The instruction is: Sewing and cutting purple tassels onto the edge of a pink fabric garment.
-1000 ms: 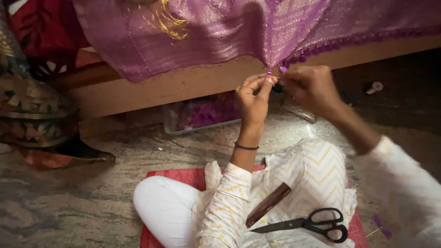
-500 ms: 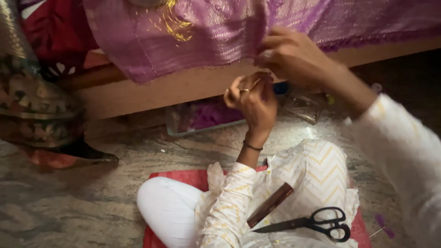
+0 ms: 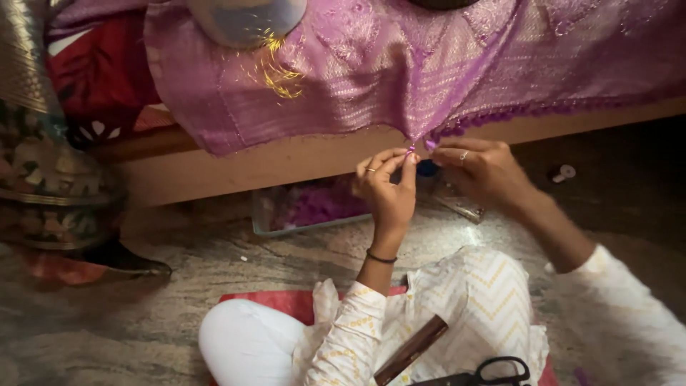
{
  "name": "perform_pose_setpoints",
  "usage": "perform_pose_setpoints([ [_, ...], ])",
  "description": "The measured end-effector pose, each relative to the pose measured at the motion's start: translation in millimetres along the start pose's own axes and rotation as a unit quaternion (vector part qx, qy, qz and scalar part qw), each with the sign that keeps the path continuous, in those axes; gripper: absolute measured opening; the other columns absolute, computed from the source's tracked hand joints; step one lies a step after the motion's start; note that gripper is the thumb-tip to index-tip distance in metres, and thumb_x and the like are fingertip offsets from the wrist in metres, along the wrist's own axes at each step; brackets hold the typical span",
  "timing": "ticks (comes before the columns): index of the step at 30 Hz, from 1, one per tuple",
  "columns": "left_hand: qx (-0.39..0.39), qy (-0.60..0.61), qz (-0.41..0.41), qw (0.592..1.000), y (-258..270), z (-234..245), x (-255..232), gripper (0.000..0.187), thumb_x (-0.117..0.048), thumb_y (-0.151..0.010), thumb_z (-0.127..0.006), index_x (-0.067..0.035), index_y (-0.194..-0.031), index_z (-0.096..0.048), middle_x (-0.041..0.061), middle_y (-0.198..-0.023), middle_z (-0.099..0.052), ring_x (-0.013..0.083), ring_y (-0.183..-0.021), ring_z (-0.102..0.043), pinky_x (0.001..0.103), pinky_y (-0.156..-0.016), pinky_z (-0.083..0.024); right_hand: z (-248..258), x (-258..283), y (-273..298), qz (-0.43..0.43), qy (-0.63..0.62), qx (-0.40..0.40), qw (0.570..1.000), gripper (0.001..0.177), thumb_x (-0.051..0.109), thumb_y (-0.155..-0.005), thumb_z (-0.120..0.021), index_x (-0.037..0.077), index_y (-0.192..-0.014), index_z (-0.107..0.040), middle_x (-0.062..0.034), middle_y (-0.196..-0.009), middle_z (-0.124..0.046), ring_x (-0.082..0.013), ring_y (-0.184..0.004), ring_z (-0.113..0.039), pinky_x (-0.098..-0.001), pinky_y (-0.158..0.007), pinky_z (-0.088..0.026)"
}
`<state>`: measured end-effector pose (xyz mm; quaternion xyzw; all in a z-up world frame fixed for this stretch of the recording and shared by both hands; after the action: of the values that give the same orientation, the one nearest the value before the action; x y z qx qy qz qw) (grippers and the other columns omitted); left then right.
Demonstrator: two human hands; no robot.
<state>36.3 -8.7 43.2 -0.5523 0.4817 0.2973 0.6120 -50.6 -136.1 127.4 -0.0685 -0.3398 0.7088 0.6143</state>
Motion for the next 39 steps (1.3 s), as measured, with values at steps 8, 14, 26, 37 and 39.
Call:
perform_pose_setpoints([
  [8,-0.064,-0.265,-0.117,0.955,13,9,-35,0.017,-0.029,-0.095,-0.07,-0.015,-0.098,-0.079,0.0,-0.109,-0.069,0.0244,-0.123,-0.05,0.053,-0.108,-0.027,-48,15,-87,0.151,0.111,0.212,0.959,0.011,0.012,-0.093,-0.073,0.003,-0.097,-0.078,-0.0145,-0.092,-0.075,-0.0252,-0.078,-0.073,-0.0351,-0.066,-0.06],
  [14,-0.024,-0.354,-0.246,0.902,11,-4,-44,0.017,-0.022,-0.098,-0.065,-0.015,-0.105,-0.079,-0.002,-0.119,-0.071,0.0283,-0.131,-0.046,0.055,-0.113,-0.023,-34,9,-48,0.078,0.028,0.115,0.99,0.008,0.008,-0.096,-0.072,0.001,-0.095,-0.077,-0.0133,-0.094,-0.073,-0.0214,-0.078,-0.07,-0.0316,-0.067,-0.057],
  [26,0.039,-0.041,0.008,0.998,-1,-1,9,0.014,-0.021,-0.096,-0.072,-0.01,-0.092,-0.08,-0.004,-0.098,-0.076,0.0182,-0.098,-0.066,0.033,-0.097,-0.048,-52,-20,19,-0.14,-0.125,-0.106,0.976,0.016,-0.003,-0.086,-0.074,-0.001,-0.102,-0.075,-0.0149,-0.087,-0.072,-0.0239,-0.075,-0.071,-0.0349,-0.066,-0.054],
  [37,-0.015,-0.258,-0.156,0.953,-5,-9,-23,0.013,-0.026,-0.08,-0.077,-0.014,-0.086,-0.077,-0.004,-0.109,-0.072,0.0254,-0.121,-0.055,0.047,-0.111,-0.029,-12,2,16,-0.073,-0.126,-0.108,0.983,0.019,-0.002,-0.092,-0.068,0.0,-0.111,-0.071,-0.0135,-0.111,-0.07,-0.0224,-0.1,-0.071,-0.0334,-0.086,-0.057],
  [39,0.009,-0.2,-0.088,0.976,-9,-11,2,0.014,-0.027,-0.083,-0.076,-0.013,-0.084,-0.076,0.0,-0.112,-0.071,0.0274,-0.124,-0.053,0.047,-0.112,-0.03,-17,-9,21,-0.134,-0.186,-0.102,0.968,0.018,0.0,-0.094,-0.068,0.001,-0.112,-0.071,-0.0115,-0.11,-0.07,-0.0177,-0.098,-0.07,-0.0311,-0.084,-0.057],
])
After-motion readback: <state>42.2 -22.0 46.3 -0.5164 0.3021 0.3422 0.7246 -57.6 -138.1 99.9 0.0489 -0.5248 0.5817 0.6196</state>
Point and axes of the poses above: each hand's wrist, its own y-axis away from the middle knuckle, its own z-axis out of the back of the hand, x = y × z, the point moved 7 cm from there along -y, towards the middle knuckle
